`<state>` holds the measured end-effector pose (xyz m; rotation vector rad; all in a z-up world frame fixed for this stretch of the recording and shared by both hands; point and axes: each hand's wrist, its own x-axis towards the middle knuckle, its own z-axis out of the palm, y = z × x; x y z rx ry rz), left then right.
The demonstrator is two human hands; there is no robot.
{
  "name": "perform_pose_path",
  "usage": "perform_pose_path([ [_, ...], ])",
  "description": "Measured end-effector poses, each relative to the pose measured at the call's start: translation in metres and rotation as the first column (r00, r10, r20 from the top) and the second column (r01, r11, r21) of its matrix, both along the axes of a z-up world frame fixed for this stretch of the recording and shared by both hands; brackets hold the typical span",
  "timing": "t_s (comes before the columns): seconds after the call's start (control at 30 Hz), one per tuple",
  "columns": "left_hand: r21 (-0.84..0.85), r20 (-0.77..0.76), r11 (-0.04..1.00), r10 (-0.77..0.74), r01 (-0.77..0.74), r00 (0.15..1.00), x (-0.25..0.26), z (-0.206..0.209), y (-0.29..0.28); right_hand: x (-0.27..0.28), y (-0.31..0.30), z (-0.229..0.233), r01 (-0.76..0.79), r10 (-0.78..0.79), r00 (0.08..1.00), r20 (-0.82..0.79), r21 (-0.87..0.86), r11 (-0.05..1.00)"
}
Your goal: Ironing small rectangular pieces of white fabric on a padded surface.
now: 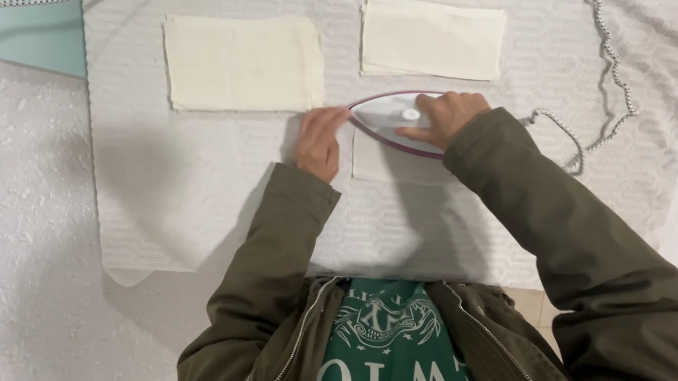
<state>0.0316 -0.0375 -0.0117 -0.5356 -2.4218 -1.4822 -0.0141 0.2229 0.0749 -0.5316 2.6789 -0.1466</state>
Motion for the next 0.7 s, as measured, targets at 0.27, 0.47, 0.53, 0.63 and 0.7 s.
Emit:
perform_pose_path([
  [0.27,-0.343,-0.021,0.928,-0.163,0.146,0.986,0.004,-0.008,0.003,0.021,0.048,0.012,0.059,-0.06,0.998,0.009,0.1,0.993],
  [0.47,-0.335,-0.012,0.936,-0.119,0.108,0.993,0.002,-0.006,0.003,0.037,0.088,0.01,0.131,-0.142,0.988,0.065,0.147,0.98],
  [0.53,-0.331,-0.008,0.936,-0.129,0.119,0.992,0.004,-0.003,0.003,0.044,0.098,0.01,0.122,-0.128,0.991,0.026,0.148,0.981],
  [0.63,-0.327,-0.009,0.936,-0.139,0.128,0.99,0.004,-0.004,0.003,0.047,0.109,0.011,0.206,-0.215,0.976,0.039,0.152,0.967],
  [0.7,-0.323,-0.036,0.94,-0.127,0.109,0.991,0.003,-0.006,0.003,0.051,0.116,0.01,0.143,-0.151,0.988,0.031,0.192,0.971],
])
